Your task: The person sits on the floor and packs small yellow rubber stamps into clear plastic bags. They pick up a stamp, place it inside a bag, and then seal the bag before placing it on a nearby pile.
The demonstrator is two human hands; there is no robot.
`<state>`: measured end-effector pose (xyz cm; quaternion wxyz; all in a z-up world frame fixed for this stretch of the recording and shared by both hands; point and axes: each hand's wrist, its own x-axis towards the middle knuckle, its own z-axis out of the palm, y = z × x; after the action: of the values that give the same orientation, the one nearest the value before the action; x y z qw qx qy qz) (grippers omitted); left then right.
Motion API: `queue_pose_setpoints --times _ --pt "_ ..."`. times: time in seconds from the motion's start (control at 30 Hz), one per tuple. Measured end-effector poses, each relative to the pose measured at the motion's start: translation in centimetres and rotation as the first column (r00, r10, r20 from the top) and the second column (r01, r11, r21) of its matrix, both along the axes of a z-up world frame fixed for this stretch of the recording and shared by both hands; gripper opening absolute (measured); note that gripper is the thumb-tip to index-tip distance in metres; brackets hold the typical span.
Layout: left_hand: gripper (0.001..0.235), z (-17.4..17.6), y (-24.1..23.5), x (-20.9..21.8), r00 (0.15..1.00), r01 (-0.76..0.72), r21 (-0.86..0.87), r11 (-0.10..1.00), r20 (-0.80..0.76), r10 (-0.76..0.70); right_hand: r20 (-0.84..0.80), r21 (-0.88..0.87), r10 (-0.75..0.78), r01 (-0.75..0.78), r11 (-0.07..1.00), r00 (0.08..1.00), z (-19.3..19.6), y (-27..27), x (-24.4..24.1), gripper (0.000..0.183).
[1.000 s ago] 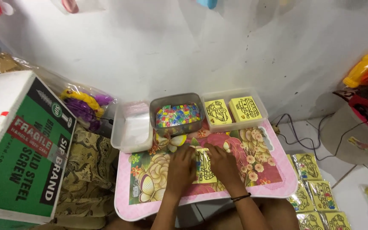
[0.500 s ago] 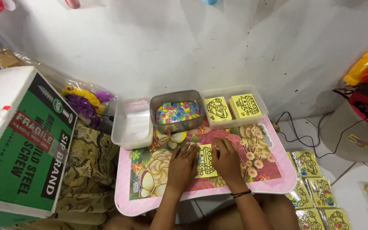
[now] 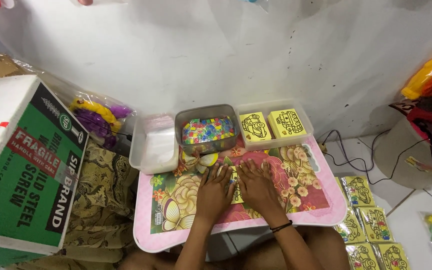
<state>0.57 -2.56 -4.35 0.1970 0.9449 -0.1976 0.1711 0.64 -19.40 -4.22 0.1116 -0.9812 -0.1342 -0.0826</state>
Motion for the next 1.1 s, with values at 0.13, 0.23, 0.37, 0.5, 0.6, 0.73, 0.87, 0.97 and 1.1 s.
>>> queue_pose_setpoints --times 0.13,0.23,0.37,0.5,0.6,0.73,0.87,0.97,1.1 --pt "0.048 -0.5 0.1 0.2 0.999 0.013 -0.032 0.999 -0.046 -0.014 -0.063 -0.027 -0.014 0.012 1.000 0.998 0.4 0.0 -0.2 0.051" --pt "0.048 -0.3 0.2 0.1 1.000 0.010 -0.017 1.000 -0.030 -0.011 -0.060 0.014 -0.013 0.014 1.000 0.998 0.1 -0.4 0.0 0.053" --pt "0.049 -0.1 0.2 0.2 0.997 0.012 -0.058 0.998 -0.079 -0.016 -0.043 0.289 -0.004 0.016 0.957 0.999 0.4 -1.0 0.0 0.047" --pt "0.055 -2.5 -0.4 1.4 0.993 -0.038 -0.141 0.989 -0.118 0.022 0.016 0.469 -0.044 0.031 0.883 0.999 -0.2 -1.6 0.3 0.044" --pt "0.069 -1.0 -1.2 1.5 0.957 -0.109 -0.191 0.976 -0.287 0.051 0.019 0.396 -0.079 0.066 0.916 0.997 -0.1 -1.3 0.5 0.044" --pt "0.069 -0.2 -1.7 0.9 0.955 -0.130 -0.191 0.973 -0.288 0.071 -0.004 0.376 -0.095 0.089 0.922 0.995 -0.5 -1.4 0.8 0.044" --pt "0.066 0.3 -2.0 0.6 0.959 -0.140 -0.215 0.967 -0.272 0.079 -0.015 0.366 -0.104 0.102 0.925 0.994 -0.4 -1.4 0.8 0.043" --pt "0.066 1.0 -2.4 0.3 0.959 -0.168 -0.219 0.961 -0.264 0.107 -0.006 0.359 -0.105 0.100 0.928 0.994 -0.3 -1.4 0.7 0.042" --pt "0.066 0.9 -2.9 0.4 0.955 -0.223 -0.220 0.950 -0.246 0.167 -0.008 0.401 -0.091 0.086 0.912 0.996 0.6 -1.3 0.4 0.041"
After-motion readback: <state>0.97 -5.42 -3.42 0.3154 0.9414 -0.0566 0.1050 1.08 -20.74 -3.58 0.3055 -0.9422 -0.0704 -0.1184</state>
